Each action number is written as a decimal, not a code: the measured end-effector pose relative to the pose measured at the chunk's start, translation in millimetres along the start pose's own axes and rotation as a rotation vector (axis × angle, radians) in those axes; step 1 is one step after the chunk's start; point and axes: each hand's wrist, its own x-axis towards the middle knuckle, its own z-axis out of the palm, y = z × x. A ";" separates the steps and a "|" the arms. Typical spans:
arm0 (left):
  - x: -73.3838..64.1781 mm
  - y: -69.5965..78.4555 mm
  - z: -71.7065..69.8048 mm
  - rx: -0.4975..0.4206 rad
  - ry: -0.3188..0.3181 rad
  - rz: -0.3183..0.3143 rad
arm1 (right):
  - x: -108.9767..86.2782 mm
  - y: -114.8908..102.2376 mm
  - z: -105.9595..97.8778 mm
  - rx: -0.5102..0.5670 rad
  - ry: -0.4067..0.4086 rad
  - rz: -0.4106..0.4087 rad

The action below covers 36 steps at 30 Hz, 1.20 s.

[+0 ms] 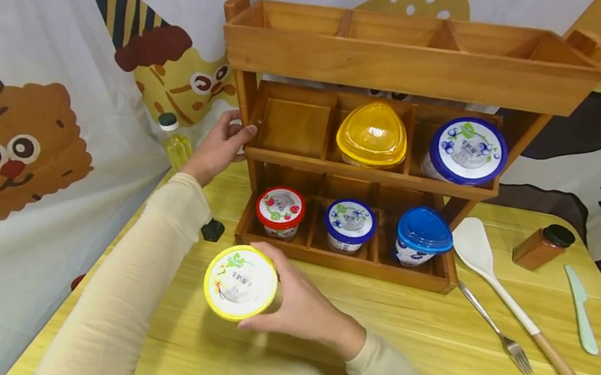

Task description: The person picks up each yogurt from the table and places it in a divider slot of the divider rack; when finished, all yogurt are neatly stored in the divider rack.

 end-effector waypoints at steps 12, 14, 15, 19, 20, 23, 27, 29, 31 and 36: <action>1.4 0.0 -0.2 0.020 0.009 -0.003 | 2.7 -30.7 -49.3 0.037 0.130 -0.124; 1.2 0.3 -0.3 0.023 0.009 -0.005 | 5.8 -34.7 -55.0 0.047 0.144 -0.152; 0.9 0.6 -0.2 0.025 0.009 -0.006 | 7.2 -36.6 -57.7 0.051 0.150 -0.164; 0.8 1.4 0.1 0.031 0.008 -0.015 | 14.7 -45.0 -68.2 0.056 0.172 -0.211; 1.0 1.5 0.1 0.032 0.008 -0.018 | 16.7 -47.3 -70.8 0.053 0.177 -0.222; 1.4 2.1 0.6 0.029 0.005 -0.025 | 23.2 -54.3 -78.4 0.052 0.190 -0.255; 1.2 2.1 1.0 0.023 0.005 -0.026 | 31.1 -61.5 -86.4 0.037 0.216 -0.279; 0.9 1.9 1.1 0.031 0.009 -0.028 | 33.9 -64.3 -89.7 0.018 0.231 -0.287; 0.8 1.3 1.2 0.037 0.012 -0.031 | 36.2 -66.9 -93.1 0.014 0.242 -0.291; 0.5 0.1 1.2 0.027 0.004 -0.016 | 43.2 -72.2 -102.0 0.098 0.258 -0.315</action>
